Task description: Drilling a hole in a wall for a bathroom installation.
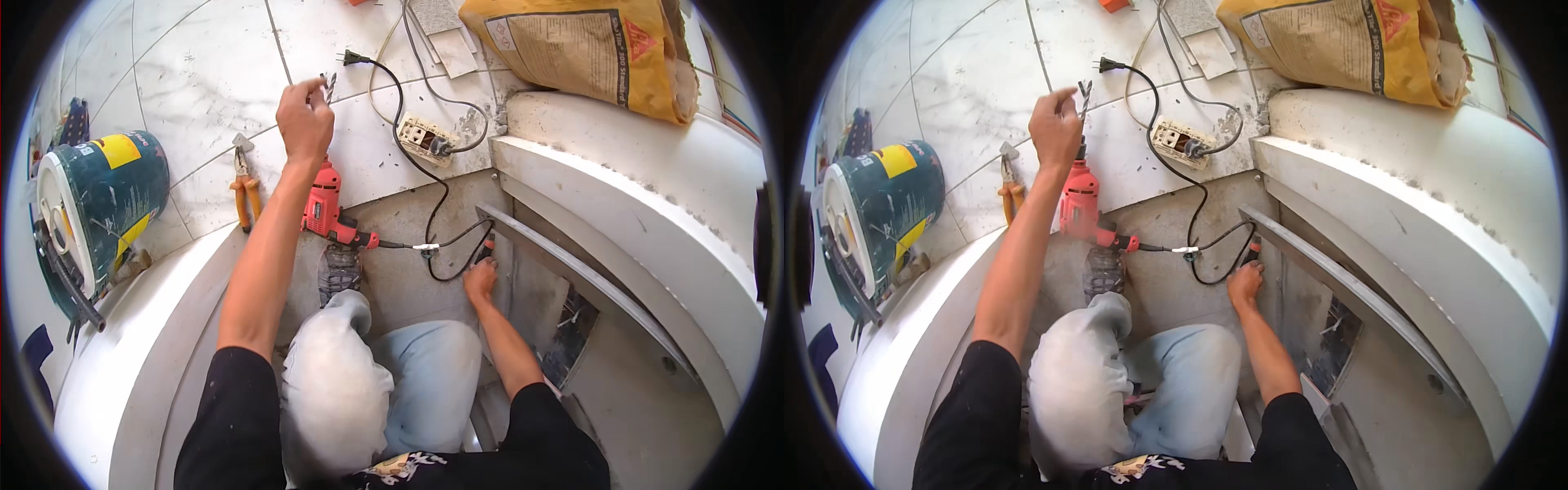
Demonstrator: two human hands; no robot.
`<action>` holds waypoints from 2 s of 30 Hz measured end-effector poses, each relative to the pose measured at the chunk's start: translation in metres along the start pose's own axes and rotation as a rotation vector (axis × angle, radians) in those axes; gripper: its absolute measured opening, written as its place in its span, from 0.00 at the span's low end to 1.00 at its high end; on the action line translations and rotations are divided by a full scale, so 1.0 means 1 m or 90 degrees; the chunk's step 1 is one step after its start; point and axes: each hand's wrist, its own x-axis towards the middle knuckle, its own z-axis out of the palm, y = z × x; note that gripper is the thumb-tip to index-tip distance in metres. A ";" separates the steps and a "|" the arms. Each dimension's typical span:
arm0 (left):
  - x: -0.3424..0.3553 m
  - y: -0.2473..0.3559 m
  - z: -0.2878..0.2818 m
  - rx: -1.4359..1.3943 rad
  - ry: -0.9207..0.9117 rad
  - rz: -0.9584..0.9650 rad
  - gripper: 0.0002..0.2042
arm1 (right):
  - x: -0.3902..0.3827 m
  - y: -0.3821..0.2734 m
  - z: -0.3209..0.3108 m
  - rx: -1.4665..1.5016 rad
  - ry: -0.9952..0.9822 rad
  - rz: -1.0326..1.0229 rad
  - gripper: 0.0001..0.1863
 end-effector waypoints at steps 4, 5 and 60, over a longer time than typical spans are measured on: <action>-0.053 0.020 -0.004 -0.036 -0.225 -0.163 0.12 | 0.000 -0.013 -0.010 -0.035 -0.028 0.015 0.28; -0.062 0.029 0.004 -0.088 -0.347 -0.173 0.20 | 0.000 -0.014 -0.013 -0.038 -0.042 0.012 0.29; 0.150 -0.038 -0.452 0.656 0.031 -0.520 0.23 | 0.012 -0.189 -0.324 0.126 -0.225 -0.123 0.12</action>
